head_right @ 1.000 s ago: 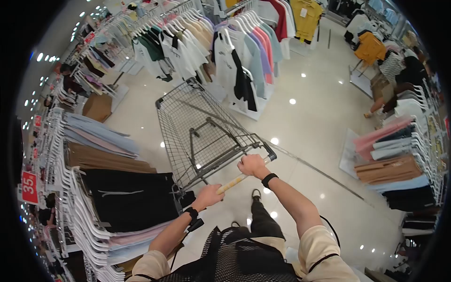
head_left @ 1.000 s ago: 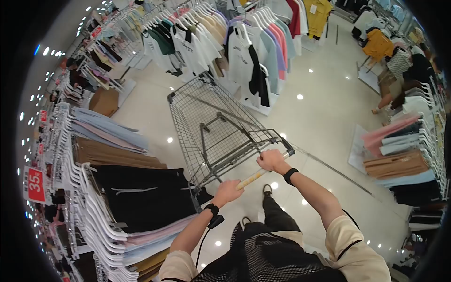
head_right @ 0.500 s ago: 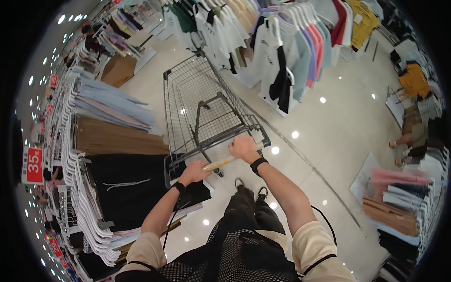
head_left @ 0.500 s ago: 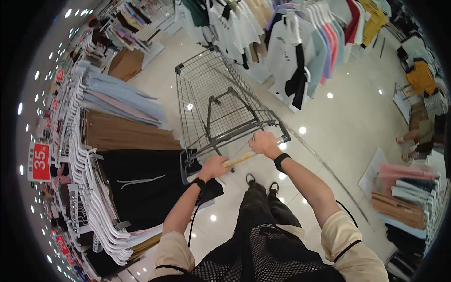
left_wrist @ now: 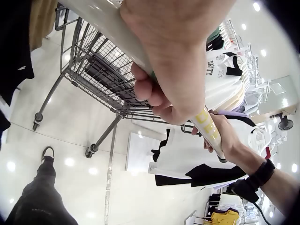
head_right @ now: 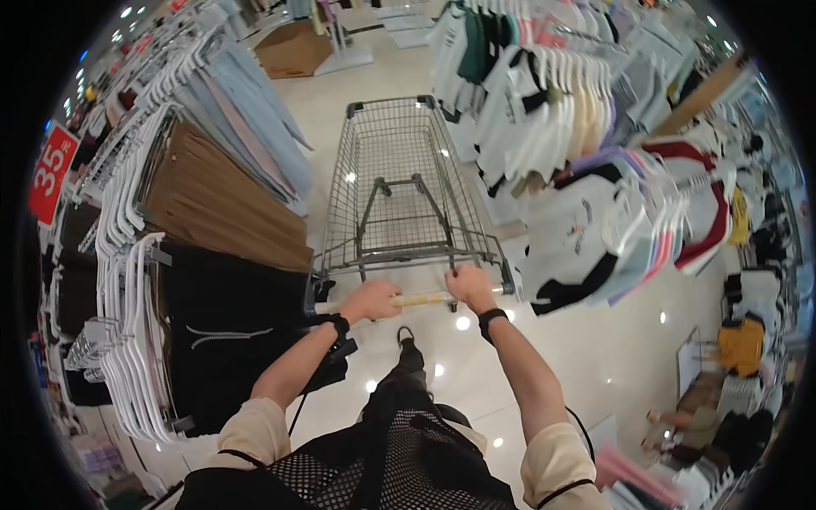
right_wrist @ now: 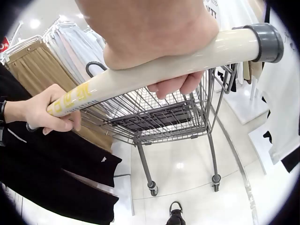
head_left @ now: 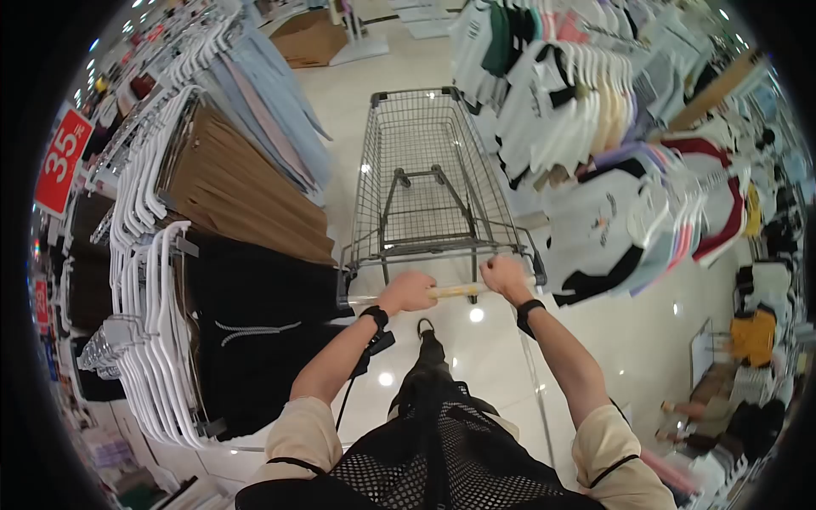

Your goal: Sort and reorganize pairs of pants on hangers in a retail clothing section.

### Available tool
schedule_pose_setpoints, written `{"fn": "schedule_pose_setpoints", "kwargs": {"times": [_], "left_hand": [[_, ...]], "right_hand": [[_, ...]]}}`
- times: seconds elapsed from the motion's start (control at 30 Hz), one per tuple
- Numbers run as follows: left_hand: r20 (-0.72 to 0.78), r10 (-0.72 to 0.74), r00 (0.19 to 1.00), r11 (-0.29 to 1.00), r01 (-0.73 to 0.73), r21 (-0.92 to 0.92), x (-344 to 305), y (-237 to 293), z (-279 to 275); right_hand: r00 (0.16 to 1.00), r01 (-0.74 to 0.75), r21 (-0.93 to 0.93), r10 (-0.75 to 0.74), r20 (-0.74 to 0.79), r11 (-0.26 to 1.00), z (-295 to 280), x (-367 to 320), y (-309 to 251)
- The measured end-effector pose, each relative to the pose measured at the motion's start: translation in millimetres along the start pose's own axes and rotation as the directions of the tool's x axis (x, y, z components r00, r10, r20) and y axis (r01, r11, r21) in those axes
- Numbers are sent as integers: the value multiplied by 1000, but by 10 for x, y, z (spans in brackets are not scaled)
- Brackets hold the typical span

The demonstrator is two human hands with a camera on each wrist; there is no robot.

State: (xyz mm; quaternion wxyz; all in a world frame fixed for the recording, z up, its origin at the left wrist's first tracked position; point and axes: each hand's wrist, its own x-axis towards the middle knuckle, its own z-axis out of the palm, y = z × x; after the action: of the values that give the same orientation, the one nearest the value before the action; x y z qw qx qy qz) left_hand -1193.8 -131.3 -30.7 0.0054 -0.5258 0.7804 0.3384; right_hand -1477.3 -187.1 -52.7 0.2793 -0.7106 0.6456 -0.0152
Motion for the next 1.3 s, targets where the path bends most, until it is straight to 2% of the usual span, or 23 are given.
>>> {"fn": "schedule_pose_setpoints", "kwargs": {"times": [0.17,0.27,0.5,0.77,0.87,0.97,1.07,1.13,1.3], "left_hand": [[86,-27,996,999,29,-23,348,-236,-339],[14,-30,999,996,31,-83,506,-338,-549],[-19,-44,999,995,42,-88,922,-710,-927],[-140,-128,982,985,109,-134,1275,-1051,-1359],[-93,-184,978,980,176,-88,1399,-1143,-1580],[8,-237,971,966,237,-108,1473,-1185,-1828],[49,-247,968,962,250,-108,1563,-1300,-1887],[53,-260,964,955,265,-132,1598,-1363,-1908],[120,-295,948,941,310,-136,1606,-1370,-1914]], "right_hand": [[999,44,-38,-44,1,998,-117,640,-113],[998,67,-61,-66,17,996,-291,962,-263],[991,132,-136,-130,23,982,-476,1727,-539],[943,287,-161,-249,223,944,-688,2597,-824],[904,347,-146,-289,315,926,-810,2871,-928],[826,362,-107,-266,497,926,-868,3025,-1057],[696,380,-69,-236,678,923,-1019,3279,-1150],[604,371,5,-246,758,928,-1041,3358,-1181],[432,493,90,-333,838,865,-1094,3469,-1189]]}}
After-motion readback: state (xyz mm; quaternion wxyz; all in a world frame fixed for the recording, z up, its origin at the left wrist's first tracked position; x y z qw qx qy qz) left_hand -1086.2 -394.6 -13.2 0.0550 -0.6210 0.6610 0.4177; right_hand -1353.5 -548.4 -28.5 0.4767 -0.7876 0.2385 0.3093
